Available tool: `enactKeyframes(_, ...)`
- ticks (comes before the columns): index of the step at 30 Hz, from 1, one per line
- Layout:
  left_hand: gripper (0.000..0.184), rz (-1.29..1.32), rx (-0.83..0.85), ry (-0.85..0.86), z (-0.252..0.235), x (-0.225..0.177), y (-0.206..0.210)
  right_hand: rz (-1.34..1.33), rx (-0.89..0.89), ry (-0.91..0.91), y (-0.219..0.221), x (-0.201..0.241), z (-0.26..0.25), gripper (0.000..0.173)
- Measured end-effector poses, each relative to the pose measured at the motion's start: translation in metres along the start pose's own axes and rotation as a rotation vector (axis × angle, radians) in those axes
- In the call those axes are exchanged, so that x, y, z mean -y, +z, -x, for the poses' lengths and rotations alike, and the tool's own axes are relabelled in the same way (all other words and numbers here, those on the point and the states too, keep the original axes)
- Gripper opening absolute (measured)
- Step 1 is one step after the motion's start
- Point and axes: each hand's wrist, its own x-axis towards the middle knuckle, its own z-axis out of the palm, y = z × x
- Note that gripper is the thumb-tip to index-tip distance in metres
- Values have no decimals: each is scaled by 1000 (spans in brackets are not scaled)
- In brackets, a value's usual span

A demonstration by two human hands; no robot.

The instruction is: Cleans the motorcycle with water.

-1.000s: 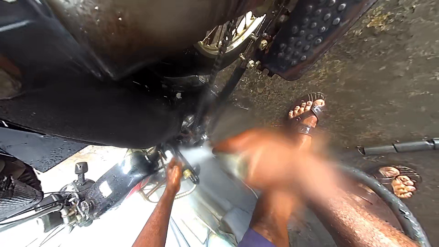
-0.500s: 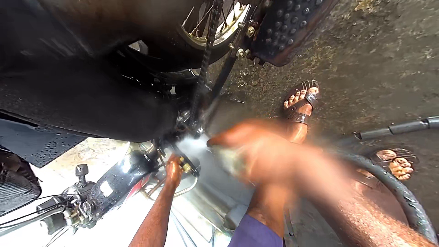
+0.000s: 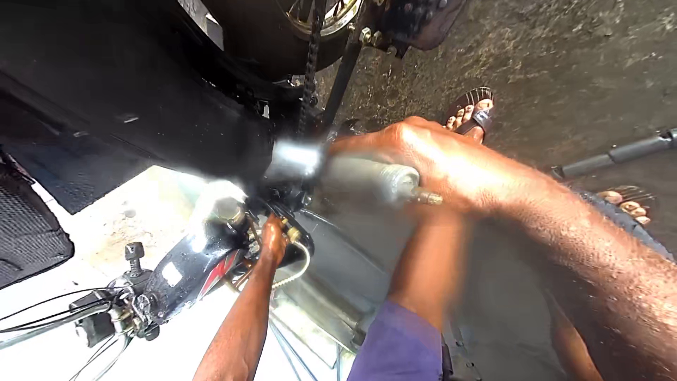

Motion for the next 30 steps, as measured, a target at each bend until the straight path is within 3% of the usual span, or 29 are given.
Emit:
enactKeyframes(5,36,-26,1,63,-3,10,1,-69,63,-27,15,-4,-46,31)
enactKeyframes(9,33,33,-3,56,-2,8,3,-109,195,92,36,-10,-110,18)
enactKeyframes(14,35,97,-10,-4,-4,6,2,-124,299,161,50,-15,-152,18)
enactKeyframes(22,39,170,42,-14,2,2,3,-159,333,209,62,-24,-158,15)
enactKeyframes(30,40,167,49,-14,-4,3,3,-130,238,139,73,-31,-158,19)
